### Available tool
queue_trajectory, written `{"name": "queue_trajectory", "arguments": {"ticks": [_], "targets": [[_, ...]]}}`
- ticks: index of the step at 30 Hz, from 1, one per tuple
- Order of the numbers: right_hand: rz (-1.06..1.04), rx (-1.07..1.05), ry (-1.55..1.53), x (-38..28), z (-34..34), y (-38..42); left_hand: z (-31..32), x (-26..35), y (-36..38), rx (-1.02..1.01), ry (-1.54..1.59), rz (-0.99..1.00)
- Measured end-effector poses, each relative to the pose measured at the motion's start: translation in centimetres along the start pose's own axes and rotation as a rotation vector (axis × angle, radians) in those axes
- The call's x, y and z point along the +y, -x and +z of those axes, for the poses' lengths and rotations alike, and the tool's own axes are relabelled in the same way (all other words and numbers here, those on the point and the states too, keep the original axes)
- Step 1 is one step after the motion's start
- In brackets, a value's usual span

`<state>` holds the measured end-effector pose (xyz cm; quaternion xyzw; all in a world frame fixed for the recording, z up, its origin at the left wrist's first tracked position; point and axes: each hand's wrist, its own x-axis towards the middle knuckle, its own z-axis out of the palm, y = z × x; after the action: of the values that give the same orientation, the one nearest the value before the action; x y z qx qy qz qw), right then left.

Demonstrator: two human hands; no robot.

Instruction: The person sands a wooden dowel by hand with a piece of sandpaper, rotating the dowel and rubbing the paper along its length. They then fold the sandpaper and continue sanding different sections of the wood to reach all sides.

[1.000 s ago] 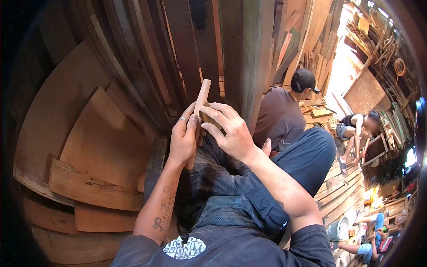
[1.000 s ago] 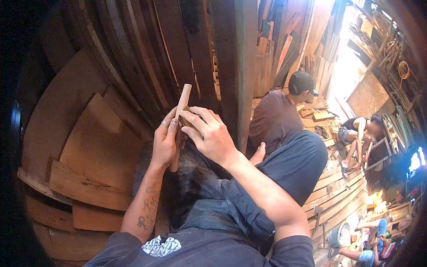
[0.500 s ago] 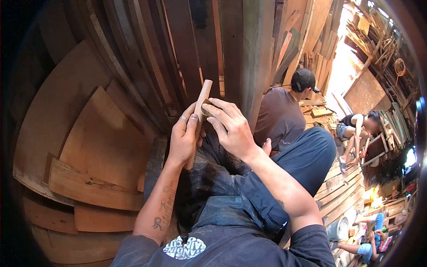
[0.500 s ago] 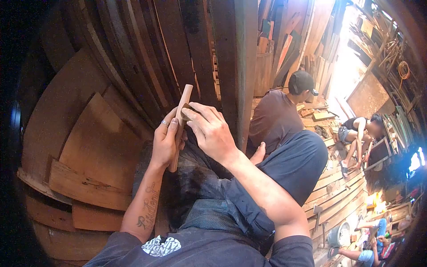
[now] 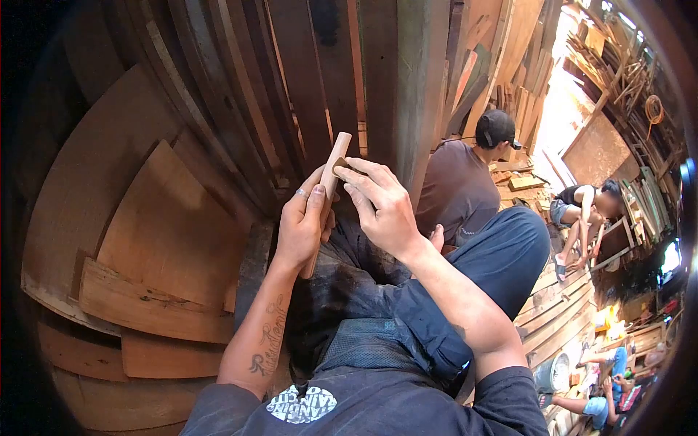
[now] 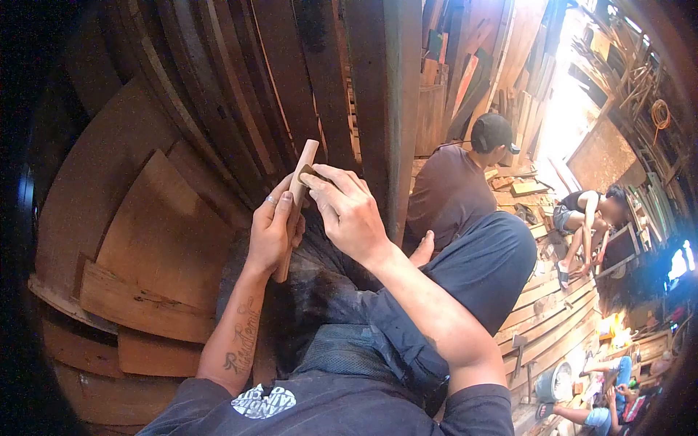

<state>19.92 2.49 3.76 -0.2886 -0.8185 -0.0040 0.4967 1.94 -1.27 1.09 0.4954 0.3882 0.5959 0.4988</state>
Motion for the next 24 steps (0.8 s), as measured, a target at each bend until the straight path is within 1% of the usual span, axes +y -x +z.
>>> {"name": "queue_trajectory", "arguments": {"ticks": [5, 6, 9, 11, 13, 15, 17, 19, 22, 24], "targets": [[0.024, 0.029, 0.008, 1.2, -0.3, -0.8, 0.0, 0.4, 0.1, -0.011, -0.004, -0.042], [0.072, 0.041, -0.022, 1.3, -0.5, -1.0, 0.0, 0.5, 0.2, -0.015, -0.020, -0.039], [0.081, 0.042, 0.008, 1.1, -0.4, -0.7, -0.2, 0.5, 0.1, -0.011, -0.054, -0.020], [0.020, -0.014, 0.021, 0.4, -0.3, -0.2, -0.1, 0.6, 0.0, 0.010, -0.052, 0.000], [-0.033, -0.049, 0.068, 0.3, -0.3, 0.1, -0.2, 0.5, 0.0, 0.013, -0.050, -0.025], [-0.022, -0.008, 0.082, 1.2, -0.5, -0.7, -0.3, 0.6, 0.1, 0.004, -0.071, -0.045], [0.074, 0.053, 0.048, 2.0, -0.7, -1.3, -0.1, 0.8, 0.3, -0.024, -0.111, -0.059], [0.057, 0.074, 0.045, 1.9, -0.5, -1.2, -0.2, 0.5, 0.1, -0.029, -0.082, -0.051], [-0.001, -0.004, 0.020, 0.6, 0.0, 0.2, -0.5, 0.4, -0.1, -0.026, -0.058, -0.045], [-0.001, 0.011, 0.027, 1.3, -0.2, -0.6, -0.7, 0.7, -0.1, -0.022, -0.070, -0.039]]}}
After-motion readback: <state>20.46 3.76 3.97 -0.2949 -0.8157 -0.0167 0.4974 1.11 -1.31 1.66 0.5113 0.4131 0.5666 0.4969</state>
